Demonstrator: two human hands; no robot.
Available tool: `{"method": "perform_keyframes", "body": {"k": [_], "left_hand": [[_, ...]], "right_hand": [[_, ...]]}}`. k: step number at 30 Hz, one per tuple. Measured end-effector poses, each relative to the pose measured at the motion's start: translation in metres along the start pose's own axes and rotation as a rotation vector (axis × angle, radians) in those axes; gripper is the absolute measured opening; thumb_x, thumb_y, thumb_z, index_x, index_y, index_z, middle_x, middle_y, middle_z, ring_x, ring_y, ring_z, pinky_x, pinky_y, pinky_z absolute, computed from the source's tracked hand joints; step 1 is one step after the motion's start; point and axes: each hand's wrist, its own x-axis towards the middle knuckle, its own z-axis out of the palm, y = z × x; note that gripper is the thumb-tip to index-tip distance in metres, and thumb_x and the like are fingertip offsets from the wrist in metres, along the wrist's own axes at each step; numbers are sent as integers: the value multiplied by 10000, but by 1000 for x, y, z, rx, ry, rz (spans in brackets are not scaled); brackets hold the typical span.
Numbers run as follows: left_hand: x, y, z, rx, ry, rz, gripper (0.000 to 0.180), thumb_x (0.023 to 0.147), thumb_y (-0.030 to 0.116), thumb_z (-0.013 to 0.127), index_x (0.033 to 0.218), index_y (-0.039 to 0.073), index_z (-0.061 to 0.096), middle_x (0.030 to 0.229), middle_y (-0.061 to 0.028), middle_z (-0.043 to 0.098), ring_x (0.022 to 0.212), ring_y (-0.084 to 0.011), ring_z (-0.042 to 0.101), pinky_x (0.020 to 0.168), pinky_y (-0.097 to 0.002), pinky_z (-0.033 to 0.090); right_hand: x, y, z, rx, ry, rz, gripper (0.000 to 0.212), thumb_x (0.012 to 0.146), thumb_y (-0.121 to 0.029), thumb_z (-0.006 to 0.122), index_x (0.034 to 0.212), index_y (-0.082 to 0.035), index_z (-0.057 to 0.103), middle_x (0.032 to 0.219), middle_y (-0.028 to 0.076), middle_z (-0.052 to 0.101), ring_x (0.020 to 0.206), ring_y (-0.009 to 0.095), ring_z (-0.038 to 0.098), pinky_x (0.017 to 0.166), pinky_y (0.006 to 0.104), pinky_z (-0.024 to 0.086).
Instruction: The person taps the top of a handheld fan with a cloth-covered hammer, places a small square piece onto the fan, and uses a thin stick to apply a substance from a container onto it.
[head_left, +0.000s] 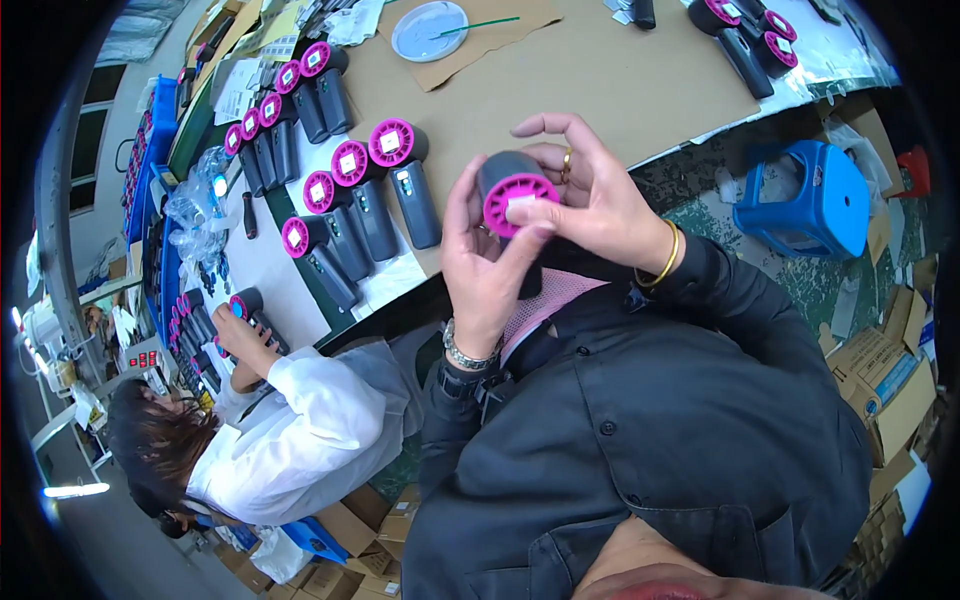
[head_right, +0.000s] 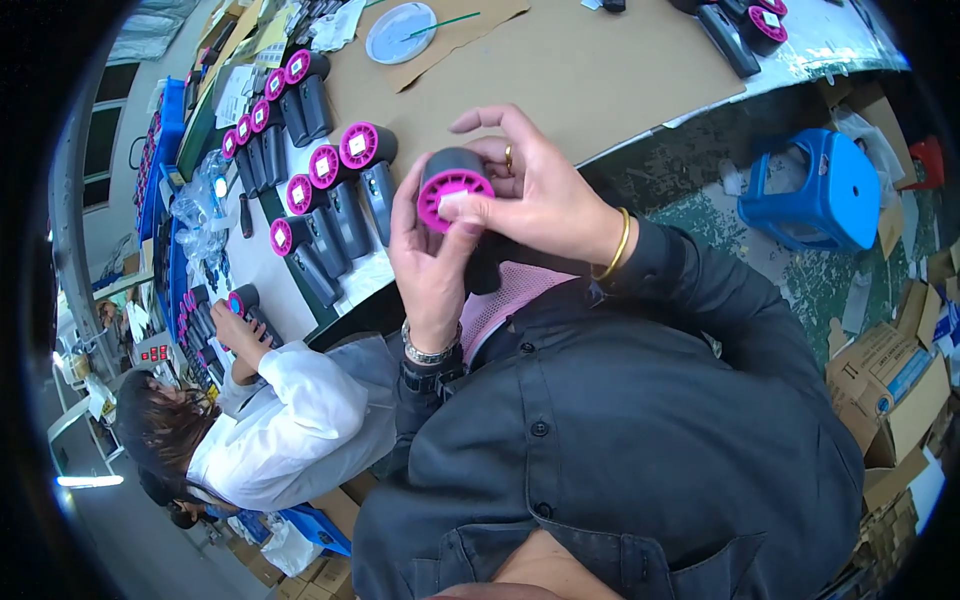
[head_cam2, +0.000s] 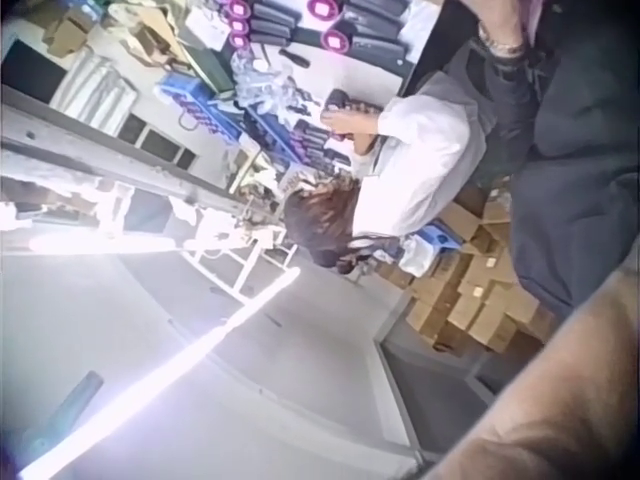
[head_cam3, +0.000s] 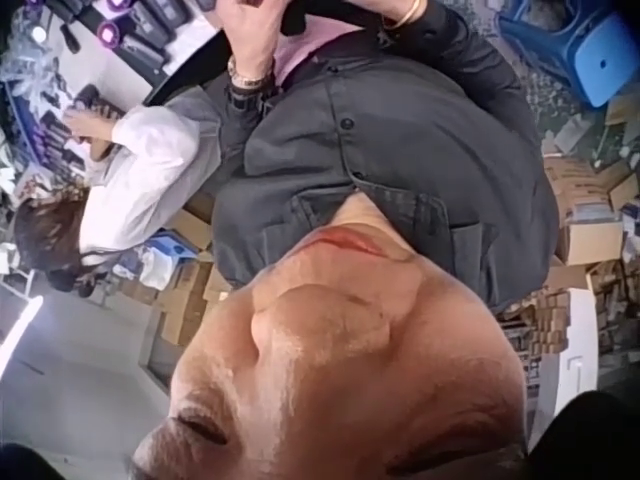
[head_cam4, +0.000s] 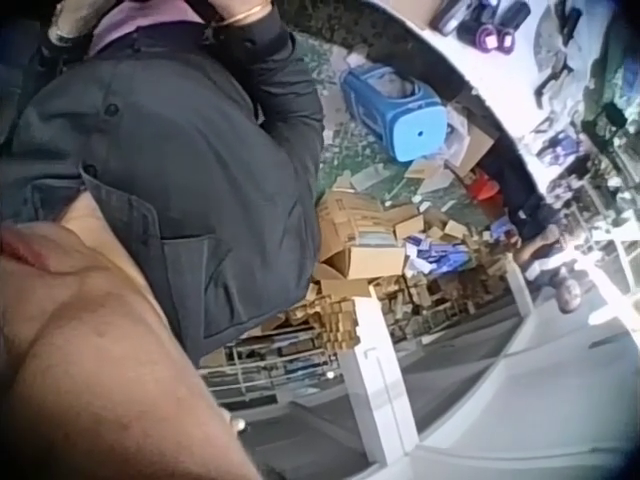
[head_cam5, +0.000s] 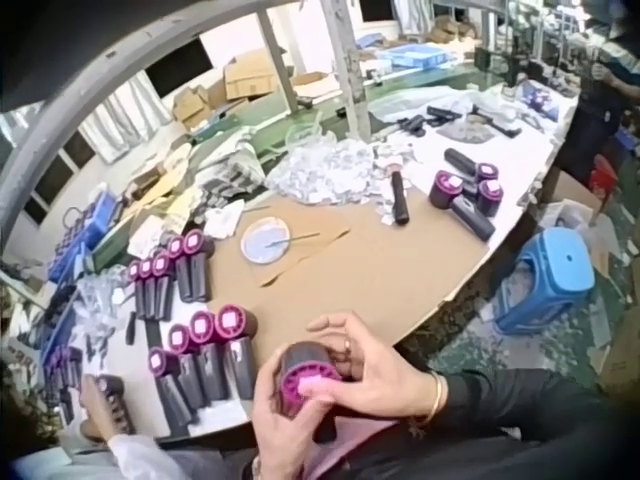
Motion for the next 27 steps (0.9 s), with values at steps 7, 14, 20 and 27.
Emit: {"method": "perform_keyframes", "body": {"k": [7, 14, 20, 27], "left_hand": [[16, -16, -3, 605, 184, 121, 1000, 894, 57, 866, 1699, 9, 273, 1533, -253, 470, 1379, -342, 559, 1158, -445, 499], [37, -33, -24, 864, 279, 363, 876, 906, 66, 841, 1655, 12, 389, 1498, -264, 495, 1340, -432, 565, 1129, -497, 480], [23, -27, -51, 1033, 130, 580, 710, 865, 128, 880, 1507, 10, 598, 1446, -193, 618, 1369, -395, 582, 1143, -514, 471], [26, -24, -62, 1159, -45, 633, 727, 819, 271, 927, 1466, 70, 662, 1464, -133, 663, 1396, -356, 595, 1235, -584, 372]], "right_hand": [[53, 9, -11, 29, 187, 245, 700, 1034, -195, 789, 1607, -13, 431, 1310, 133, 718, 1221, 173, 696, 1050, 354, 571], [83, 2, -58, -504, 215, -138, 399, 1054, -236, 765, 1370, -1, 698, 1243, 55, 754, 1063, 129, 726, 951, 292, 577], [105, -32, -85, -1071, 262, -174, 319, 1024, -239, 789, 1263, -28, 767, 1136, 79, 778, 974, 153, 726, 866, 308, 586], [160, -30, -101, -1513, 260, -450, 381, 955, -261, 836, 1242, -24, 754, 1081, 158, 778, 914, 309, 747, 796, 402, 605]]}}
